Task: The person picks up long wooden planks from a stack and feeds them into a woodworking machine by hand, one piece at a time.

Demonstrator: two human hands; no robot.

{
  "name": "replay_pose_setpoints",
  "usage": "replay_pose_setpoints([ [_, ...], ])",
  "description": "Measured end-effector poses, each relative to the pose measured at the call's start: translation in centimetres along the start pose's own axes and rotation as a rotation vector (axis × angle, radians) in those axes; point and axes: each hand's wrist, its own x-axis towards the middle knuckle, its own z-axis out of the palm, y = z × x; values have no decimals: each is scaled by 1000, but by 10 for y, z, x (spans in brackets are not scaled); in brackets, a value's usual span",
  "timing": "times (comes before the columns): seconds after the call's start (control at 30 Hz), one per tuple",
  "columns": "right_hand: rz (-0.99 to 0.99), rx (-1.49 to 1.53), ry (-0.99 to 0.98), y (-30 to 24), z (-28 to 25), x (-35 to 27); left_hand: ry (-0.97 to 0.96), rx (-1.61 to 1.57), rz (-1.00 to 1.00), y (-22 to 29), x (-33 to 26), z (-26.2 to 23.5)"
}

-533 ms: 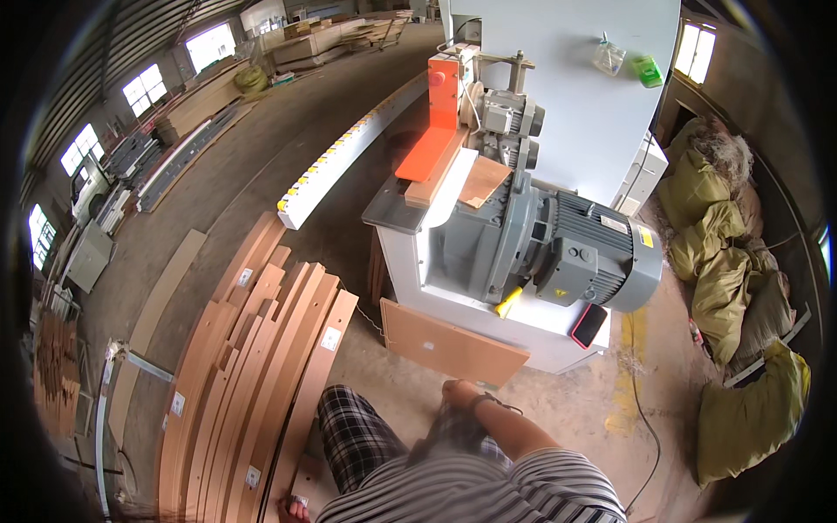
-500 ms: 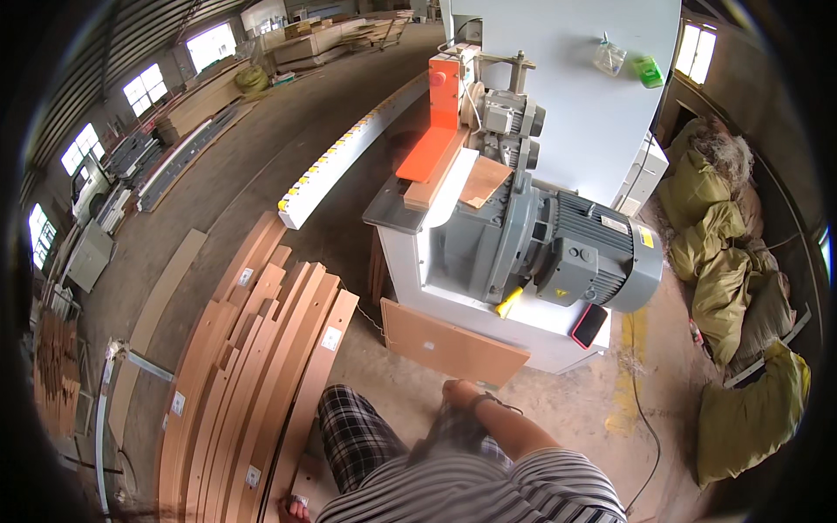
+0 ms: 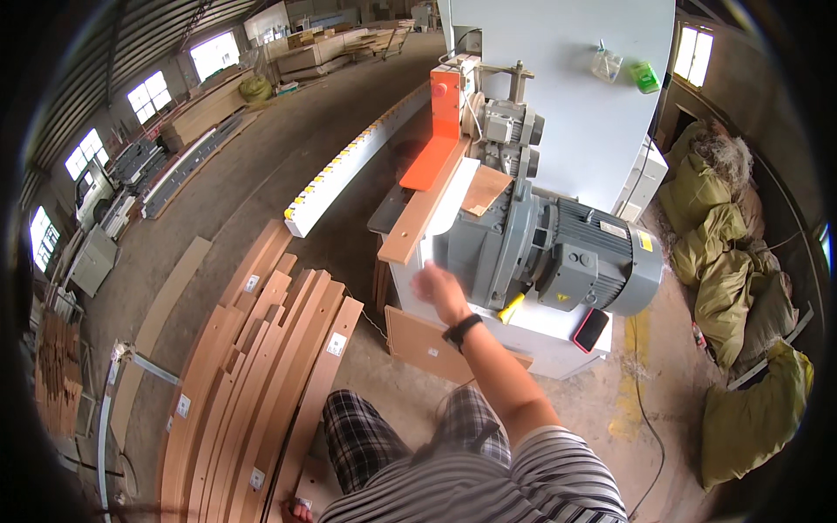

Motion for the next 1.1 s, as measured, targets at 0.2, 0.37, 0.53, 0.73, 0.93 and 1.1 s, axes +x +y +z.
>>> replay_pose_setpoints([
  [0.2, 48, -366, 46, -49, 46, 16, -63, 36, 6, 1, -5, -1],
  [0.37, -39, -437, -11, -48, 76, -28, -153, -12, 2, -7, 12, -13],
  [0.53, 118, -330, -126, -31, 69, -49, -262, 444, 580, 10, -1, 31],
  [0.73, 258, -126, -260, -19, 84, -87, -254, -110, 182, 38, -2, 141],
  [0.93, 352, -95, -295, 2, 118, -129, -1028, 107, 190, 90, -94, 230],
  [1.1, 437, -100, -559, 16, 134, -159, -950, 291, 466, 77, -94, 244],
])
